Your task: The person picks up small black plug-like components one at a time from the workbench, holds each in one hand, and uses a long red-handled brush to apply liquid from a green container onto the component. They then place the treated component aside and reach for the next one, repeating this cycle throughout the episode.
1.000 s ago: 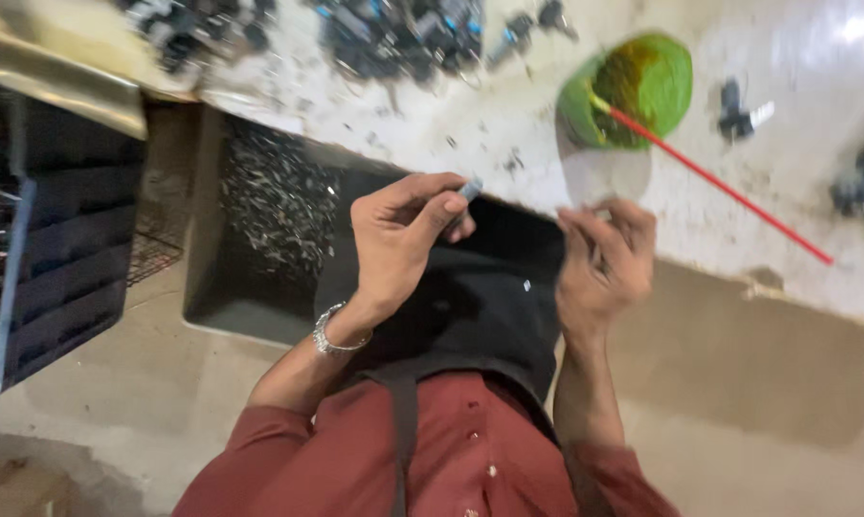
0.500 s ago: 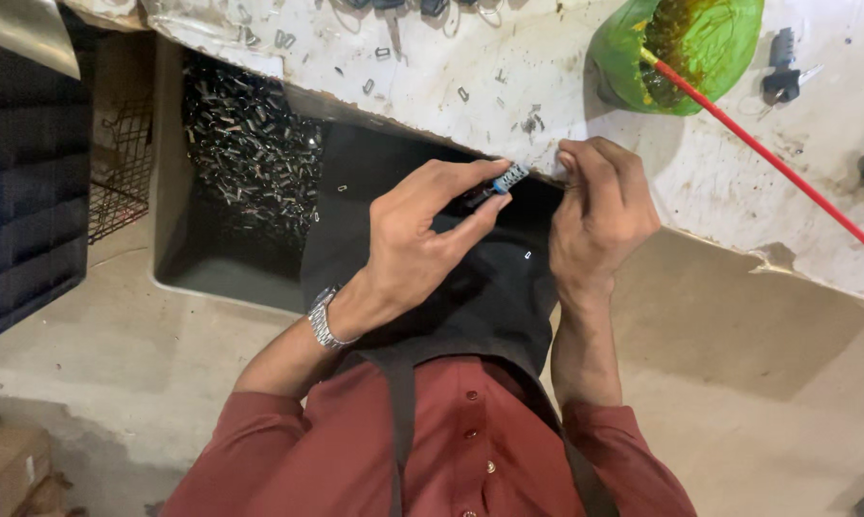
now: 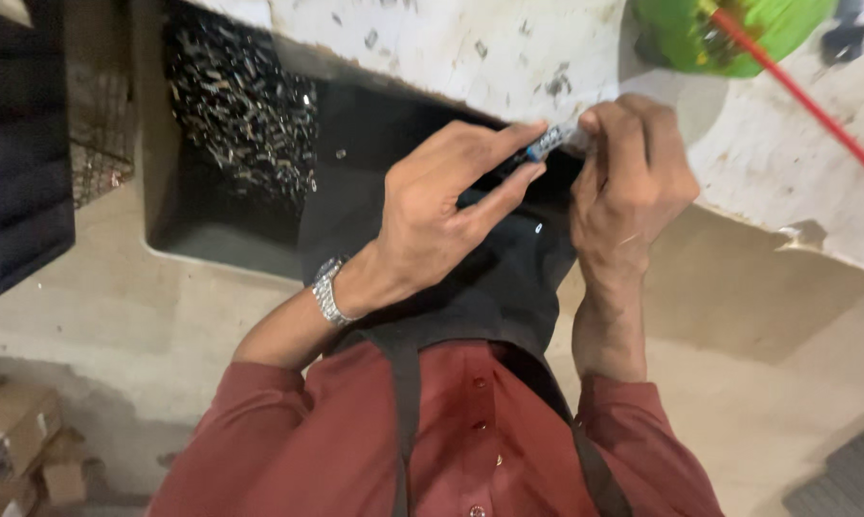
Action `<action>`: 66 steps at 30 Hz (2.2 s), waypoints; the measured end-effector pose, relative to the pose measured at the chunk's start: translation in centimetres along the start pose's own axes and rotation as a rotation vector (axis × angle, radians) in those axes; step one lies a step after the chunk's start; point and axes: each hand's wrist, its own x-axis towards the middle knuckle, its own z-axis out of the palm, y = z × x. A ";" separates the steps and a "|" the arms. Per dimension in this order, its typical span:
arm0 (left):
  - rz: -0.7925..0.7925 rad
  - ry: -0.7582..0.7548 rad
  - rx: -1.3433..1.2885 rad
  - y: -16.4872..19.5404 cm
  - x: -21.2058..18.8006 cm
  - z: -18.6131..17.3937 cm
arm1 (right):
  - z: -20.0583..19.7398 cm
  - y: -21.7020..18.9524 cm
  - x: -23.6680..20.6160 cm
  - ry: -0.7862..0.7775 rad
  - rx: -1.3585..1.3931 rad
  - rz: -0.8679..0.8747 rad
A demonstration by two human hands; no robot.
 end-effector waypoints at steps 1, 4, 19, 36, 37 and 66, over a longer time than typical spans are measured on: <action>0.013 0.001 -0.007 -0.2 -0.1 0.0 | -0.1 0.1 -0.2 -0.021 -0.004 -0.003; 0.013 -0.036 0.012 -0.5 -0.5 0.0 | 0.1 0.8 -0.7 -0.055 0.002 0.023; 0.040 -0.159 -0.067 -1.4 -1.3 1.1 | 0.3 -1.2 -6.1 0.196 0.740 0.499; 0.290 -0.178 0.050 -1.5 -0.7 1.4 | 0.0 1.2 -7.6 0.290 0.773 0.509; 0.262 -0.176 0.020 -1.3 -0.6 1.2 | 0.0 1.7 -7.2 0.342 0.855 0.548; 0.129 -0.014 0.168 1.4 2.0 0.5 | -2.0 4.2 -9.6 0.603 1.444 0.818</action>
